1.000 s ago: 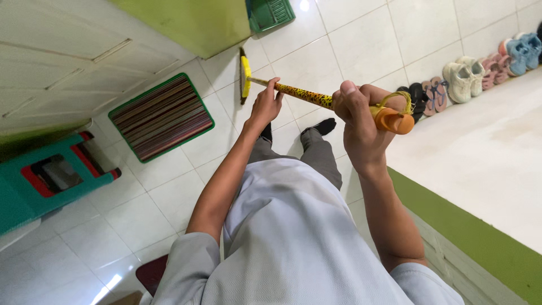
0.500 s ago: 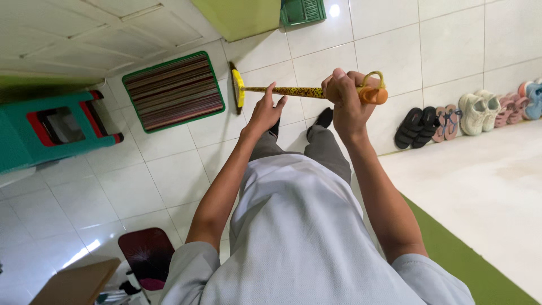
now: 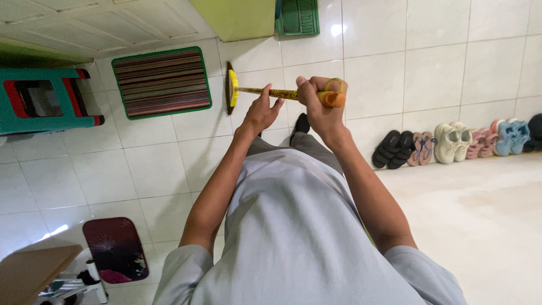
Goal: The person holds a broom and sweeps the tiled floor, moving the broom head across different sections of the entryway near a row of shoes.
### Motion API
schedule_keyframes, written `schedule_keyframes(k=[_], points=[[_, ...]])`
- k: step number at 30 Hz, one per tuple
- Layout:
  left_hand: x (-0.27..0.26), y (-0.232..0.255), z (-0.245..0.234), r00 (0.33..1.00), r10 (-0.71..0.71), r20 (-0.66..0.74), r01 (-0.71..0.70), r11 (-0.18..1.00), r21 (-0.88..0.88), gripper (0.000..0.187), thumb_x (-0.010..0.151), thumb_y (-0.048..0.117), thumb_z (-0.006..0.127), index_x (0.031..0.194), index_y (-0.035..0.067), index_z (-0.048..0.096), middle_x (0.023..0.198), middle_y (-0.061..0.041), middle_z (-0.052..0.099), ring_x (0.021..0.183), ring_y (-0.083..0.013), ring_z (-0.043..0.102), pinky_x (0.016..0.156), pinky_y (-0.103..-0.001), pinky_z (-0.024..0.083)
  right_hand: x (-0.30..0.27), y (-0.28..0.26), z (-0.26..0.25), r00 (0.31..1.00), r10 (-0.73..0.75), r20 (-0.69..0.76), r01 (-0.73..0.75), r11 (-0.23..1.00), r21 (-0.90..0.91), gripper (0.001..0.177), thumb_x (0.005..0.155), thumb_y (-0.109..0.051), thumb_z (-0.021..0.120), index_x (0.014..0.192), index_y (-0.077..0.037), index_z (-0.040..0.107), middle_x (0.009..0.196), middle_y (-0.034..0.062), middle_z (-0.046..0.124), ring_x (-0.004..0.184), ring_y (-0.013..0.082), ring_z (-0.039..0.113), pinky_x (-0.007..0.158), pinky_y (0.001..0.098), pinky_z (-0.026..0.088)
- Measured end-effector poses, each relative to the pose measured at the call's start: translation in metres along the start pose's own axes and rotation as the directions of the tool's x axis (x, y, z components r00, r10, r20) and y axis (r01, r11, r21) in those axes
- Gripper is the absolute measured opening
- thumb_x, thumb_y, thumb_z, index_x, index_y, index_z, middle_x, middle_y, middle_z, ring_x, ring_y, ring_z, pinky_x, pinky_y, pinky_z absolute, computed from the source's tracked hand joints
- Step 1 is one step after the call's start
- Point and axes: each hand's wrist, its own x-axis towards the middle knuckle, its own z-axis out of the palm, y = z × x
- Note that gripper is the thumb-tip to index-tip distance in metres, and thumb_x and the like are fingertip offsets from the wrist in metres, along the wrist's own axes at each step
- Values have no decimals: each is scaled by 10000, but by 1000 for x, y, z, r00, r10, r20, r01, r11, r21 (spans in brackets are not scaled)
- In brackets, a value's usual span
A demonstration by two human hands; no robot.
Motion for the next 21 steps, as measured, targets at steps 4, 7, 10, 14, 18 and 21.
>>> schedule_keyframes(k=[4, 7, 10, 14, 18, 21], points=[[4, 13, 22, 996, -87, 9, 87, 996, 5, 755, 990, 472, 583, 1543, 32, 318, 1405, -280, 580, 1307, -434, 564, 1071, -471, 460, -3, 7, -27, 998, -11, 64, 15, 998, -65, 550, 1036, -88, 646, 547, -54, 397, 536, 2, 455, 518, 75, 393, 492, 269, 357], [10, 18, 41, 998, -46, -33, 48, 998, 45, 740, 993, 443, 600, 1526, 10, 323, 1382, -291, 576, 1273, -446, 565, 1040, -483, 461, -8, 14, -46, 995, -2, 104, 17, 990, -142, 537, 1026, -95, 654, 552, -37, 410, 525, 21, 444, 513, 88, 339, 478, 286, 302], [15, 16, 55, 989, -145, 18, 144, 988, 60, 737, 996, 412, 577, 1557, 12, 314, 1263, -262, 673, 1203, -431, 629, 1006, -486, 497, -8, 21, -58, 988, -22, 150, 31, 998, -57, 536, 1028, -111, 656, 568, -34, 391, 537, 23, 431, 522, 88, 357, 495, 296, 337], [22, 10, 74, 995, -26, -101, 27, 1000, 14, 732, 979, 367, 643, 1508, -48, 352, 1190, -254, 694, 1135, -409, 663, 946, -469, 521, -7, 21, -71, 983, -7, 185, 27, 994, -103, 516, 1015, -113, 653, 557, -34, 428, 528, 18, 472, 509, 81, 379, 481, 298, 344], [21, 18, 85, 989, -16, -150, 9, 999, -45, 729, 970, 360, 636, 1511, -51, 372, 1067, -250, 728, 1018, -384, 712, 875, -458, 539, -4, 15, -83, 975, -19, 220, 60, 982, -180, 512, 1009, -112, 662, 559, -22, 436, 507, 21, 432, 498, 87, 330, 466, 312, 292], [25, 26, 94, 988, -73, -139, 64, 996, -70, 741, 965, 366, 620, 1531, -23, 342, 1023, -240, 729, 969, -375, 715, 850, -457, 532, 0, 12, -92, 969, -12, 249, 62, 979, -194, 519, 1016, -108, 659, 567, -27, 414, 512, 14, 413, 507, 87, 313, 470, 316, 290]])
